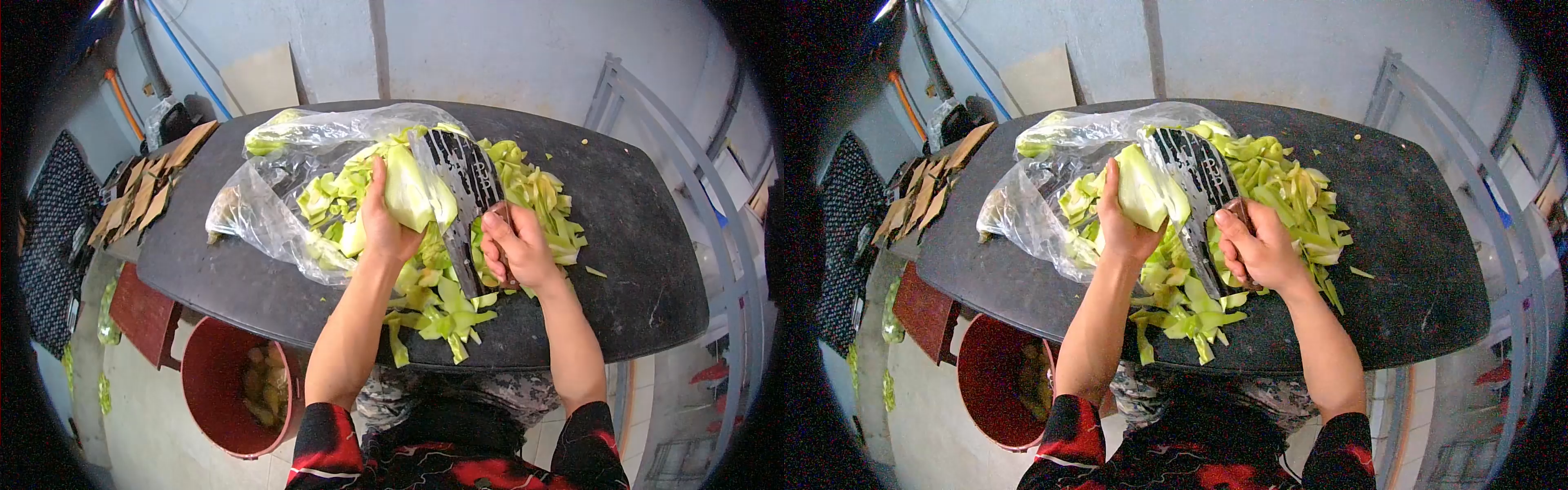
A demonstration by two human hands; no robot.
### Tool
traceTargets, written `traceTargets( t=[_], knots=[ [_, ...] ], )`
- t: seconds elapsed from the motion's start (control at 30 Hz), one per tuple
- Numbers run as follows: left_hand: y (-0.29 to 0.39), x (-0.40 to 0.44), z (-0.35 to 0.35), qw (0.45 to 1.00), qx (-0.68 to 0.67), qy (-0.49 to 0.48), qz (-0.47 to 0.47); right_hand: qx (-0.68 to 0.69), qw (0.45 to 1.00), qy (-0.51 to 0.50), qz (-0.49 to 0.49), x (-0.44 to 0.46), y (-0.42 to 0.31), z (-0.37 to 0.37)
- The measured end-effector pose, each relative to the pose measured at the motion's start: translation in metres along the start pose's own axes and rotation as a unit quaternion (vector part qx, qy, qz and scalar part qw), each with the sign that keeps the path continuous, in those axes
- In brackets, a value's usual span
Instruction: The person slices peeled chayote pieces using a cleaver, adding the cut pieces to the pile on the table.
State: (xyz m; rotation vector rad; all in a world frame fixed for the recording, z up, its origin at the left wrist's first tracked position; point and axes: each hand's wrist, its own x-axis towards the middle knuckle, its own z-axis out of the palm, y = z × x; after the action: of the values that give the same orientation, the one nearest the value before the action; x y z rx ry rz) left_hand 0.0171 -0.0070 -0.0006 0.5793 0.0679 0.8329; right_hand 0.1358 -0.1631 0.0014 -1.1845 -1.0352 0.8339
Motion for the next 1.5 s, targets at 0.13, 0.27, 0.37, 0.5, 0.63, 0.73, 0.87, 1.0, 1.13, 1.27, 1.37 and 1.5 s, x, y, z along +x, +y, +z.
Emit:
traceTargets(
  t=[0.13,0.27,0.37,0.5,0.63,0.73,0.87,1.0,1.13,1.27,1.37,1.5],
  knots=[
    [-0.011,0.0,-0.003,1.0,-0.011,-0.01,-0.006,0.023,1.0,0.017,0.001,0.002,0.002,0.006],
    [-0.014,0.002,-0.005,1.0,0.016,-0.02,0.013,0.022,1.0,0.02,-0.009,0.003,0.005,0.006],
    [-0.015,0.001,-0.003,1.0,0.021,-0.009,0.01,0.029,0.999,0.013,-0.006,0.006,0.008,0.005],
    [-0.014,0.001,-0.002,1.0,0.006,-0.018,0.002,0.03,0.999,0.016,-0.009,0.008,0.009,0.007],
    [-0.018,-0.004,0.004,0.999,0.011,-0.018,-0.025,0.058,0.998,0.007,-0.015,0.012,0.009,0.009],
    [-0.026,0.004,-0.007,0.998,0.036,-0.036,-0.02,0.078,0.997,0.009,-0.018,0.013,0.008,0.009],
    [-0.03,0.008,-0.01,0.993,0.098,0.006,0.057,0.051,0.998,0.027,-0.029,0.014,0.01,0.01],
    [-0.032,0.007,0.003,0.89,0.361,0.051,0.273,0.017,0.998,0.026,-0.045,0.017,0.011,0.011],
    [-0.031,0.015,-0.007,0.862,0.427,-0.001,0.274,0.084,0.996,0.027,-0.032,0.019,0.01,0.01],
    [-0.021,0.02,-0.013,0.961,0.24,0.035,0.136,0.09,0.994,0.051,-0.04,0.014,0.002,0.005],
    [-0.006,0.024,-0.021,0.987,0.139,-0.006,0.076,0.074,0.991,0.088,-0.074,0.007,-0.004,0.006],
    [-0.003,0.018,-0.016,0.961,0.218,-0.055,0.163,0.025,0.99,0.094,-0.104,0.003,-0.006,0.003]
  ],
)
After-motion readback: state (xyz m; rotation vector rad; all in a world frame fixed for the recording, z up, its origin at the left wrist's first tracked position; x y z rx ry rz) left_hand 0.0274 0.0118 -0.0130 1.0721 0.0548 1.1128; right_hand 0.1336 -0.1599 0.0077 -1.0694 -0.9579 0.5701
